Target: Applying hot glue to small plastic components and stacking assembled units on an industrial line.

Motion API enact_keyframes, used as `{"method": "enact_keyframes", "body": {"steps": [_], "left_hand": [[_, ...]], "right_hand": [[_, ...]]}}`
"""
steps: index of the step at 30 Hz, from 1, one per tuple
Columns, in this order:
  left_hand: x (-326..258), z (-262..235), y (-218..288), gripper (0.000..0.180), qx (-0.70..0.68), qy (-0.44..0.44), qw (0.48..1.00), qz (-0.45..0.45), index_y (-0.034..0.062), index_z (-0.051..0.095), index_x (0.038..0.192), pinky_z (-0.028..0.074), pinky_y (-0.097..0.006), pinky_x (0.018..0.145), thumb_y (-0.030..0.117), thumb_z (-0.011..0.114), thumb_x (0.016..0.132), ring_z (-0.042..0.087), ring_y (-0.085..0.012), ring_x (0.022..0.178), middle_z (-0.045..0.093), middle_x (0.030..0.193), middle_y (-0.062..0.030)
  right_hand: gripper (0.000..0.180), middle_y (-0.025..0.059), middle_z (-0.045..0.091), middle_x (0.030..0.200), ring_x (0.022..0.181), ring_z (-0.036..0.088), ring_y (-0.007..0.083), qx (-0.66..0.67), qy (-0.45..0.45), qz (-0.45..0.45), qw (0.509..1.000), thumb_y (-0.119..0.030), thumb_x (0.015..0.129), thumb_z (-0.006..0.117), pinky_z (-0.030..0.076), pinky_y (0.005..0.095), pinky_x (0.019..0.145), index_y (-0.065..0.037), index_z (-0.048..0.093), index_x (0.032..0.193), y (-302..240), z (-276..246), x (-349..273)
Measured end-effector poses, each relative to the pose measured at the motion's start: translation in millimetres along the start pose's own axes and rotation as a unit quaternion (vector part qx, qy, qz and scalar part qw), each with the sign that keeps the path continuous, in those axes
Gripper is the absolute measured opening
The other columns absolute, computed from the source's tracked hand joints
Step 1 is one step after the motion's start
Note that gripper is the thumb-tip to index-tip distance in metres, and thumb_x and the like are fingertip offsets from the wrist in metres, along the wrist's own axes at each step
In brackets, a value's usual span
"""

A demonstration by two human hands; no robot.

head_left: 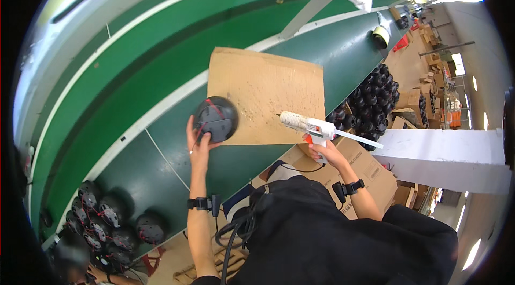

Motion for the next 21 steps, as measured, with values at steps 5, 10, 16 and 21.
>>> {"method": "enact_keyframes", "body": {"steps": [5,10,16,21], "left_hand": [[-8.8,55.8,-59.1,0.074,0.053,0.004,0.999,0.004,0.0139,0.019,0.157,0.064,-0.034,0.074,0.002,0.056,0.094,0.060,-0.0282,0.113,0.040,0.145,-0.0196],[-25.1,68.8,-50.6,0.069,0.119,0.074,0.990,0.004,0.0039,0.017,0.154,0.063,-0.032,0.072,0.005,0.056,0.096,0.066,-0.0253,0.101,0.038,0.145,-0.0233],[-69.5,98.2,-73.3,0.078,0.184,0.127,0.969,-0.106,-0.0002,0.023,0.151,0.057,-0.031,0.072,0.011,0.069,0.089,0.065,-0.0241,0.096,0.039,0.144,-0.0237],[-85.1,74.9,-63.6,0.065,0.459,0.058,0.879,0.118,-0.0014,0.050,0.137,0.048,-0.037,0.081,0.008,0.077,0.078,0.055,-0.0239,0.092,0.054,0.111,-0.0143]], "right_hand": [[0.034,-0.0021,0.046,0.070,0.060,0.043,0.0081,0.026,-0.025,0.011,0.999,-0.011,0.095,0.060,0.038,0.0238,0.055,-0.005,0.053,0.127,38.2,-34.9,38.0],[0.037,-0.0028,0.049,0.077,0.064,0.043,0.0075,0.011,-0.050,0.071,0.996,-0.010,0.094,0.061,0.038,0.0240,0.056,-0.004,0.056,0.130,52.5,-49.0,44.9],[0.044,0.0000,0.054,0.083,0.066,0.045,0.0086,0.071,-0.053,0.102,0.991,-0.008,0.089,0.068,0.039,0.0262,0.058,0.000,0.057,0.131,90.6,-61.3,33.6],[0.052,0.0098,0.060,0.101,0.082,0.057,0.0180,-0.001,-0.098,-0.005,0.995,-0.028,0.083,0.076,0.047,0.0309,0.071,-0.003,0.058,0.125,80.4,-64.5,25.2]]}}
Point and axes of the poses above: each hand's wrist, its own x-axis towards the middle knuckle, its own z-axis out of the palm, y = z × x, the point moved 2 cm from there along x, towards the middle knuckle
